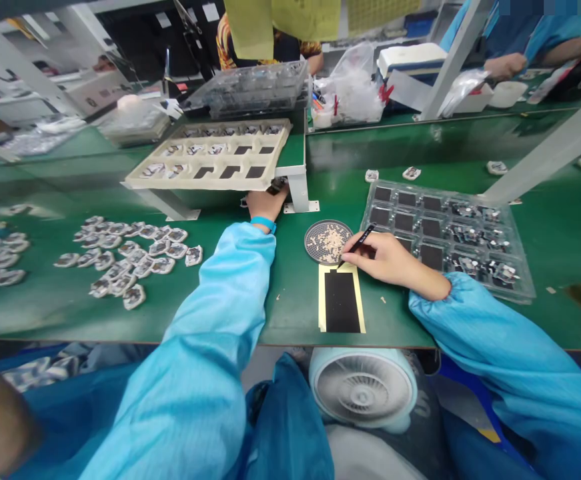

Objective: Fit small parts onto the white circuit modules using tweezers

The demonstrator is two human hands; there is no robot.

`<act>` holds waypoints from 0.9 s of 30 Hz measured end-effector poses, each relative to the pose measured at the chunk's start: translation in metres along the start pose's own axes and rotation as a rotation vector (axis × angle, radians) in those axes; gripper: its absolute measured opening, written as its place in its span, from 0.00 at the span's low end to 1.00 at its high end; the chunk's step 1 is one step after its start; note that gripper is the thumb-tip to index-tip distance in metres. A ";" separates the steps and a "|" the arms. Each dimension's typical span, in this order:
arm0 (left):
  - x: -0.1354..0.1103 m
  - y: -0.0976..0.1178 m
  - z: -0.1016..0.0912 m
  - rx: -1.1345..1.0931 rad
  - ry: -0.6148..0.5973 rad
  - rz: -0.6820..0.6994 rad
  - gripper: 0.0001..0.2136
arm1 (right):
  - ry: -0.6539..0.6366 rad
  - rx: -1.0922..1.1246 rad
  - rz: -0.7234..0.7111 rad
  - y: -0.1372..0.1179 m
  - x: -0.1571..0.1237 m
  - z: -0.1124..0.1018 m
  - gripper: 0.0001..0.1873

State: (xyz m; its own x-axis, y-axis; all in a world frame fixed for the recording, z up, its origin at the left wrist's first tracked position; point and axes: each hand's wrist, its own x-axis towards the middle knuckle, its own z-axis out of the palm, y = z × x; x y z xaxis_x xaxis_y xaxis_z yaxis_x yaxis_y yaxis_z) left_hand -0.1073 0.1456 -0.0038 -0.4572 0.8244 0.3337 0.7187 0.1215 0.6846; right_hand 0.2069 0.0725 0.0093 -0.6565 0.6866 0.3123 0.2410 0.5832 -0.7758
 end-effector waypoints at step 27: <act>-0.154 0.057 -0.018 -0.935 -0.509 -0.059 0.28 | 0.285 0.254 -0.001 -0.020 -0.006 -0.017 0.11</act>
State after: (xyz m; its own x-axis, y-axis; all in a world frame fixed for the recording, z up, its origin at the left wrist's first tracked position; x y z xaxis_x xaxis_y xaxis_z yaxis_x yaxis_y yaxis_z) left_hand -0.0050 0.0156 -0.0049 -0.0502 0.9913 0.1214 -0.0838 -0.1253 0.9886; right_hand 0.2180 0.0643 0.0325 -0.4225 0.8005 0.4251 0.0323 0.4821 -0.8755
